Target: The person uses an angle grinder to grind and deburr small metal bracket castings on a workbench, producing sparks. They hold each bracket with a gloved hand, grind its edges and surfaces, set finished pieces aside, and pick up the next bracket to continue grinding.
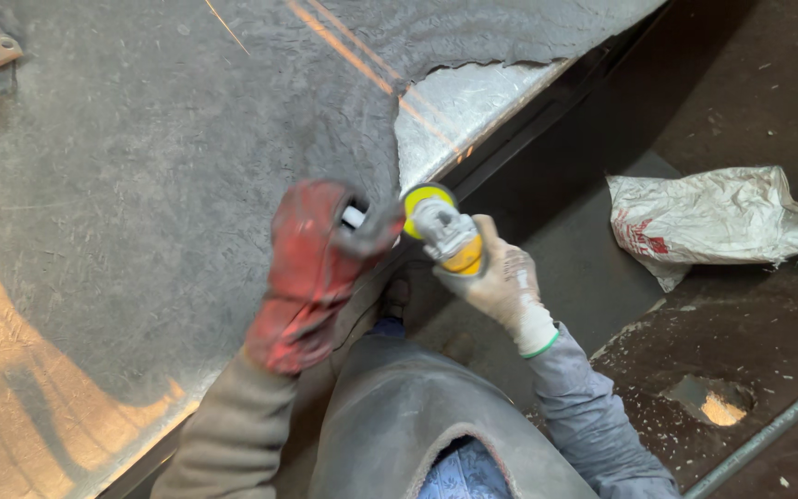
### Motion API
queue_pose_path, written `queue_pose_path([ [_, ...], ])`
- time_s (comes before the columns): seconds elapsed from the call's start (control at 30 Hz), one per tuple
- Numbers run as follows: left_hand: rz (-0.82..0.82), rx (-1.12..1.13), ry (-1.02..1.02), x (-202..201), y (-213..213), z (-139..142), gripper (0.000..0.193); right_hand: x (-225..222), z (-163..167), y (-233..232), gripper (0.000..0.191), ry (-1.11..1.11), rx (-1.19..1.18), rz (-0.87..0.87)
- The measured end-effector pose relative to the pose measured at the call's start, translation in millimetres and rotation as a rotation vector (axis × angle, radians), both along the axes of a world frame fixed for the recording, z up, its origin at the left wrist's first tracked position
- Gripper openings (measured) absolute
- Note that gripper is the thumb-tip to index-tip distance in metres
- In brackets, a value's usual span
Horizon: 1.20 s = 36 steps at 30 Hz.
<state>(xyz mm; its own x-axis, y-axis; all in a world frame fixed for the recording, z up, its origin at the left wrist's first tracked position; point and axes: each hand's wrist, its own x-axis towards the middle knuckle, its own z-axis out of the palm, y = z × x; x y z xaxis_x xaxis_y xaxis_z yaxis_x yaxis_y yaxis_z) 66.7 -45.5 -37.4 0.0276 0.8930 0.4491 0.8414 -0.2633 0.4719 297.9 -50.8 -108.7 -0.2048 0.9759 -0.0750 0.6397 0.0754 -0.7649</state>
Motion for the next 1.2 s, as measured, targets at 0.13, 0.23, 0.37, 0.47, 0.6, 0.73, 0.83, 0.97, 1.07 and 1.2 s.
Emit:
queue_pose_path([
  [0.13, -0.041, -0.113, -0.278, -49, -59, -18, 0.046, 28, -31, -3, 0.055, 0.333, -0.082, -0.126],
  [0.23, -0.276, -0.098, -0.196, -82, -79, -34, 0.061, 56, -60, -15, 0.055, 0.728, -0.221, -0.177],
  [0.37, -0.117, -0.248, -0.187, -75, -95, -54, 0.060, 93, -92, -44, 0.063, 0.977, -0.371, -0.383],
  [0.47, -0.064, -0.145, -0.308, -56, -80, -59, 0.057, 110, -108, -64, 0.060, 0.976, -0.328, -0.519],
  [0.6, -0.160, -0.168, -0.075, -57, 6, -54, 0.053, 126, -113, -82, 0.056, 0.991, -0.382, -0.678],
  [0.73, -0.240, -0.366, 0.125, -54, 85, -34, 0.061, 131, -109, -100, 0.055, 1.034, -0.325, -0.705],
  [0.83, -0.377, 0.037, 0.331, -36, 129, -27, 0.047, 132, -106, -112, 0.054, 1.050, -0.298, -0.717],
  [0.97, -0.402, -0.176, 0.479, -13, 151, -32, 0.029, 131, -105, -114, 0.055, 1.111, -0.310, -0.729],
  [1.07, -0.392, -0.220, 0.479, -12, 141, -36, 0.023, 127, -101, -108, 0.060, 1.070, -0.328, -0.687],
  [1.2, -0.426, -0.369, 0.465, -12, 100, -35, 0.019, 111, -94, -89, 0.061, 1.118, -0.410, -0.498],
])
